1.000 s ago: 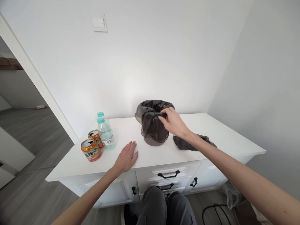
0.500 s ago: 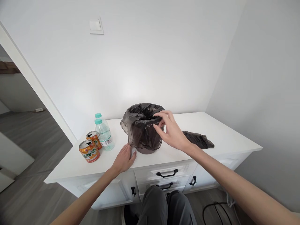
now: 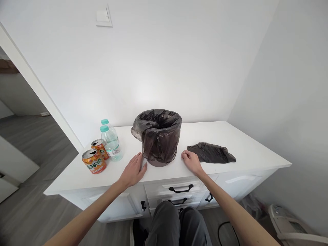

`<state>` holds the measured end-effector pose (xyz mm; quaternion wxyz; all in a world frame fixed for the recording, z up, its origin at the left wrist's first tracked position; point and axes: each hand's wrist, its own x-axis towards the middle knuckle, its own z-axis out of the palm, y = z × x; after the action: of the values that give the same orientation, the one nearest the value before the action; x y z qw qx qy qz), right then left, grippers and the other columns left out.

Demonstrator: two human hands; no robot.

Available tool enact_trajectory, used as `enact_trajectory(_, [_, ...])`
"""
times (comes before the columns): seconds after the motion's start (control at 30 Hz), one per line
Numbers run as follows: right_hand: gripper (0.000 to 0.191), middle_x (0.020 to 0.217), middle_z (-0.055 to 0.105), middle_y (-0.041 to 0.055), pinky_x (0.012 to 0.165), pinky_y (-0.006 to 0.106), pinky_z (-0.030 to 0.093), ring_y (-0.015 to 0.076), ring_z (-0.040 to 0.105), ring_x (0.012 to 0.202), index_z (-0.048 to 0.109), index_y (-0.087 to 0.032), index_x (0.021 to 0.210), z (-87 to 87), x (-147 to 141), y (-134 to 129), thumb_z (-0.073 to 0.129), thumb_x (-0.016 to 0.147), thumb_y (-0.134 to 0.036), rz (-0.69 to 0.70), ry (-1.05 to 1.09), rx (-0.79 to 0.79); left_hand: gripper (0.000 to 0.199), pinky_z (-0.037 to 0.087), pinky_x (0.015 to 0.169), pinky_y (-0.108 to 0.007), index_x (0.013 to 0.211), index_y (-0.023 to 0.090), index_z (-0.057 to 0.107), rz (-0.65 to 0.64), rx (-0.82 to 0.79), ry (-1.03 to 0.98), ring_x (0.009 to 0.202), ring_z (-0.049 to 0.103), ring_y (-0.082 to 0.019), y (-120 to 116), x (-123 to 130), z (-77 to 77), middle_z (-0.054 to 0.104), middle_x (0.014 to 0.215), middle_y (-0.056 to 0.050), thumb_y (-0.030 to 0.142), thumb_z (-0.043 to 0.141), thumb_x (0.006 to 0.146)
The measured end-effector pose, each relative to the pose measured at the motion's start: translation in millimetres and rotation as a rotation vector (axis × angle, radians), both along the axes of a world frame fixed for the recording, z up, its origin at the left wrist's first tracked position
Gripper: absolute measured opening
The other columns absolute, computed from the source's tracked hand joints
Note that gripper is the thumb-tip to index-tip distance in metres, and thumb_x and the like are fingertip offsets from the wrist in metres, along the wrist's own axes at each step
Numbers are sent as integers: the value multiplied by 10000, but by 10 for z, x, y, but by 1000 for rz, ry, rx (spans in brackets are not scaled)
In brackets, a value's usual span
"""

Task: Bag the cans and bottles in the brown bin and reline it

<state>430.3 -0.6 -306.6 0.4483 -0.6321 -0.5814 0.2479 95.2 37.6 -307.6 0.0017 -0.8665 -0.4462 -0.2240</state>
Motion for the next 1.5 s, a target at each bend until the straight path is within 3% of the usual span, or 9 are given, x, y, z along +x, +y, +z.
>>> enact_trajectory(0.3, [215,600,554,-19,596,276,329,155,442,588,581,-226,651,-22,12,25,445,791,-316,-15,8,-5,580,329,1260,-531,1533,137,407,-21,17,9,1529,389,-316,54,-1,-32,511,1573,-177,446,381,1044])
enact_trajectory(0.53, [215,616,582,-6,590,274,320,155,452,587,592,-219,650,-10,-4,23,447,779,-311,-27,13,-3,639,318,1266,-534,1567,88,350,-10,-11,38,1544,362,-324,50,-21,-26,483,1588,-208,466,358,1052])
enact_trajectory(0.83, [218,626,591,-8,592,275,312,154,446,586,602,-222,646,34,-17,-6,453,778,-309,-24,3,-3,638,346,1251,-526,1569,147,358,7,-22,-27,1521,404,-317,71,-28,-32,491,1586,-184,508,385,1044])
enact_trajectory(1.07, [227,616,594,-8,604,279,320,157,461,589,602,-223,635,41,-22,10,442,774,-304,-29,-6,8,608,339,1244,-545,1593,223,340,-55,8,-50,1517,408,-312,109,-51,-50,513,1579,-131,494,395,1051])
enact_trajectory(1.5, [235,635,620,10,587,278,332,165,478,589,613,-224,643,9,2,20,443,776,-315,-24,-7,9,579,344,1243,-550,1563,209,383,-45,-6,-25,1513,415,-311,85,-37,4,513,1578,-140,478,393,1051])
